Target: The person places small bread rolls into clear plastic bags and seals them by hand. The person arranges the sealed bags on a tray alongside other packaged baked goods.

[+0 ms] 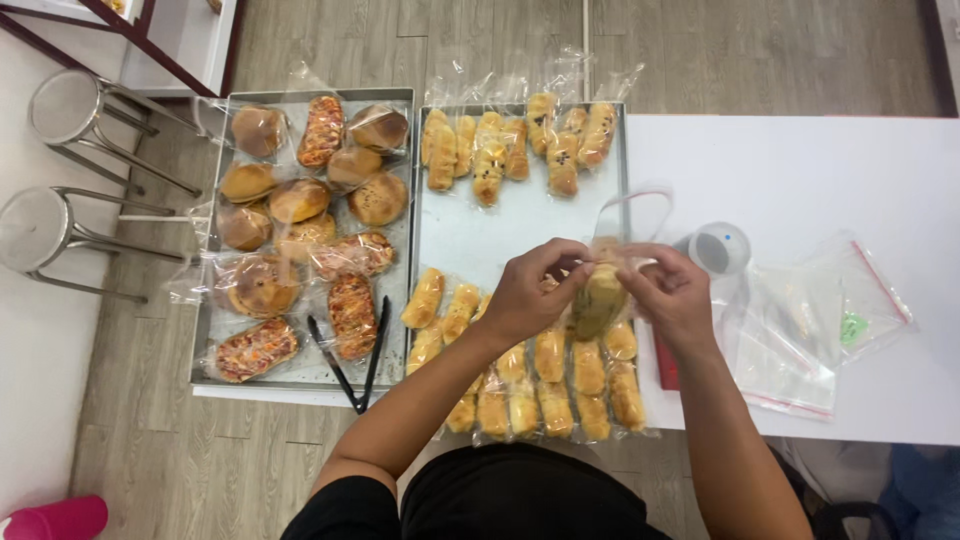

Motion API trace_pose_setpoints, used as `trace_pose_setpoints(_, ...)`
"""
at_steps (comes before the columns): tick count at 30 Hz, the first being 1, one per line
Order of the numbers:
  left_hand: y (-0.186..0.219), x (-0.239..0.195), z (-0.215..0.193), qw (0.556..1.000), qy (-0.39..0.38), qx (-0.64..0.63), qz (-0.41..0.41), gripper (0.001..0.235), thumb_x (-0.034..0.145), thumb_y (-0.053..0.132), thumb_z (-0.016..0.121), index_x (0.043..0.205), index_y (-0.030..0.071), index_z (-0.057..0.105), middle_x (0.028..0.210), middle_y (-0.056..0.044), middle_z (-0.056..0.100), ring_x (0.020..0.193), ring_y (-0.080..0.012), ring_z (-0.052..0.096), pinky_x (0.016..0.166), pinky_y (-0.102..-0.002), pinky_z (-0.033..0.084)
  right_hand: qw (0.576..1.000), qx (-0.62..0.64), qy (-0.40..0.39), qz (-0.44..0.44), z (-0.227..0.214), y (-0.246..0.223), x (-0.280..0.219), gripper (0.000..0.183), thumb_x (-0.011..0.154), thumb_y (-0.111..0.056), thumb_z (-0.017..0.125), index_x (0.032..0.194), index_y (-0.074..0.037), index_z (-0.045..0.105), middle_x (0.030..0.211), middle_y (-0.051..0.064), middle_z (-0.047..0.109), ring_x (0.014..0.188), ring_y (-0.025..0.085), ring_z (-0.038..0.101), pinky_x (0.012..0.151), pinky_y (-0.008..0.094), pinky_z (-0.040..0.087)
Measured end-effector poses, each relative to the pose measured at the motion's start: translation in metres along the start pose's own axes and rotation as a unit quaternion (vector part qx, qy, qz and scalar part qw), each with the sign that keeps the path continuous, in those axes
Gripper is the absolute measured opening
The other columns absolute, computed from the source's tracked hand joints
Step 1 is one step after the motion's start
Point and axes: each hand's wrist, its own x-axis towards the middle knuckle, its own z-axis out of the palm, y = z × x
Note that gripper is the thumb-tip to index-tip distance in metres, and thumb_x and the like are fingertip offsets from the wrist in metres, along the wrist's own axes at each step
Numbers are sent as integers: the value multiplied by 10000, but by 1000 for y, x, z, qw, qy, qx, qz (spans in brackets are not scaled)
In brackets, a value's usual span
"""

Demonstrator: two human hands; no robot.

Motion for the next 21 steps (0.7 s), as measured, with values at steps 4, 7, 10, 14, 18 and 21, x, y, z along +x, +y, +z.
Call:
trace_pose_setpoints(4, 30, -22, -83, 998, -48, 30, 22, 657, 899, 402, 809, 1481, 232, 557, 1428, -25, 602, 1330, -235, 575, 1045, -394, 500, 999, 36, 4, -15, 87, -3, -16, 144, 911, -71, 789, 1032, -16, 734, 466, 10, 506, 374, 58, 474, 393, 162, 386)
trace_pose_setpoints(7, 49, -37, -128, 997, -30, -66, 24, 609, 951, 445, 770, 1475, 186, 598, 1497, -51, 587, 1397, -216, 538, 1106, -397, 485, 999, 31, -8, 13, 139, 22, -33, 106, 935, -62, 768, 1033, -40, 734, 668, 23, 676, 516, -8, 525, 475, 137, 405)
trace_pose_setpoints(10, 57, -48, -164, 992, 71, -64, 79, 121, 1023, 211, 728, 1111, 172, 802, 1093, -44, 808, 1062, -254, 773, 964, -370, 587, 998, 67, 0, 1, 188, 38, -43, 151, 952, -101, 774, 1062, -7, 730, 571, 50, 584, 381, 55, 498, 363, 192, 396)
trace_pose_setpoints(14, 58, -67, -213, 989, 122, -29, 79, 173, 1013, 200, 734, 1173, 160, 785, 999, -69, 814, 932, -208, 795, 854, -316, 630, 985, -34, 75, -150, 220, 4, -58, 377, 948, -16, 779, 1315, -32, 698, 654, -28, 469, 453, -13, 415, 425, 175, 314)
trace_pose_setpoints(18, 48, -83, -239, 984, 129, 53, 108, 220, 980, 174, 774, 1199, 165, 786, 908, -102, 814, 878, -235, 798, 774, -316, 632, 929, -195, 82, -305, 266, -51, -83, 320, 773, 80, 957, 1051, -35, 851, 474, 18, 475, 407, 56, 375, 415, 248, 288)
trace_pose_setpoints(21, 48, -90, -250, 980, 121, 71, 141, 285, 926, 109, 821, 1206, 138, 782, 857, -103, 810, 717, -214, 788, 653, -283, 606, 887, -290, 78, -350, 285, -45, -71, 320, 795, 22, 941, 1068, -132, 874, 589, 74, 678, 448, 205, 571, 471, 326, 442)
